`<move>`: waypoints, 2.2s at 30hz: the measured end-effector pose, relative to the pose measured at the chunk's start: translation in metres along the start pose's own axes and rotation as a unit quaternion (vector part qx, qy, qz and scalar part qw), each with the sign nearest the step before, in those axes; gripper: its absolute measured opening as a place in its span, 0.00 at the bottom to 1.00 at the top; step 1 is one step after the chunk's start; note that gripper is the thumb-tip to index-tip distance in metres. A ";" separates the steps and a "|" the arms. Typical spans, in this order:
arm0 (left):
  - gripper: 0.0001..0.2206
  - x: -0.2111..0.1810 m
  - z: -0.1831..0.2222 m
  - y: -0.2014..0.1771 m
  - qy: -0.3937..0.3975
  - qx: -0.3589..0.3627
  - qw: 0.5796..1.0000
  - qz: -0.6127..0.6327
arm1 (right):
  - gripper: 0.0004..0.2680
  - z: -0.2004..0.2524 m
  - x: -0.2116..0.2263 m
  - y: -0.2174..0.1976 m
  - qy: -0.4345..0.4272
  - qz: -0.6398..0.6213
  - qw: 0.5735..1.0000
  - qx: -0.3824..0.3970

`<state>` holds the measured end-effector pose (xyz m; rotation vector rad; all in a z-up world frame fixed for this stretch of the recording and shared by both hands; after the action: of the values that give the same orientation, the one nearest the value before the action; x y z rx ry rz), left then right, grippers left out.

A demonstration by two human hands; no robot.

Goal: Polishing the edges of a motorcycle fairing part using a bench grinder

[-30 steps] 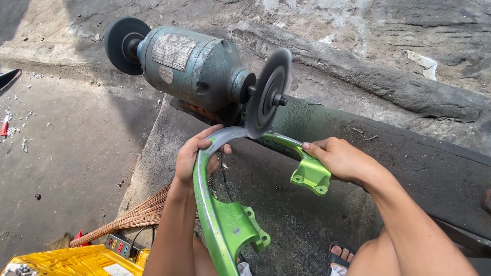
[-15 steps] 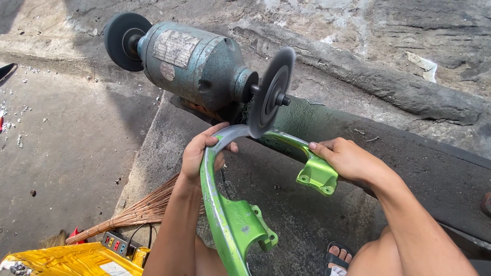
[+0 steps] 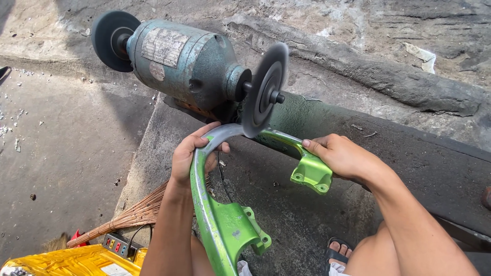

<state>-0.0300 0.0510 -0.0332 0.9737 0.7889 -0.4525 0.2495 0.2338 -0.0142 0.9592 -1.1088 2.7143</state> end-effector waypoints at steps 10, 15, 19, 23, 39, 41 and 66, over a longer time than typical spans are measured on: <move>0.33 -0.005 0.005 0.007 0.000 -0.006 1.000 0.002 | 0.19 0.001 0.004 0.000 -0.001 0.003 1.000 0.002; 0.32 -0.005 0.004 0.006 0.003 -0.010 1.000 0.001 | 0.19 -0.003 0.002 0.001 -0.004 0.003 1.000 0.000; 0.32 -0.004 0.004 0.008 0.000 -0.007 1.000 0.003 | 0.19 -0.003 -0.001 0.001 0.000 0.007 1.000 0.004; 0.31 -0.007 0.005 0.002 0.006 -0.009 1.000 0.014 | 0.19 -0.008 0.004 0.003 -0.010 0.007 1.000 0.001; 0.31 -0.011 0.005 0.001 0.017 -0.015 1.000 0.012 | 0.18 -0.004 0.014 -0.001 -0.006 0.007 1.000 0.007; 0.31 -0.012 0.007 0.006 0.016 -0.013 1.000 0.011 | 0.19 -0.001 0.017 -0.003 -0.007 0.008 1.000 0.009; 0.33 -0.028 0.047 0.005 0.066 0.021 0.997 -0.023 | 0.18 0.023 0.043 0.002 -0.050 0.021 0.998 0.027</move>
<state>-0.0267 0.0127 0.0059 1.0331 0.9247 -0.4490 0.2264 0.2102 0.0216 1.1017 -1.0880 2.7722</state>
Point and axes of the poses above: each hand's wrist, its own z-axis away from the middle knuckle, its own y-axis out of the palm, x = y × z, the point moved 5 cm from there along -z, towards the middle knuckle, and after that the axes turned 7 degrees about -x, right-handed, at the moved point
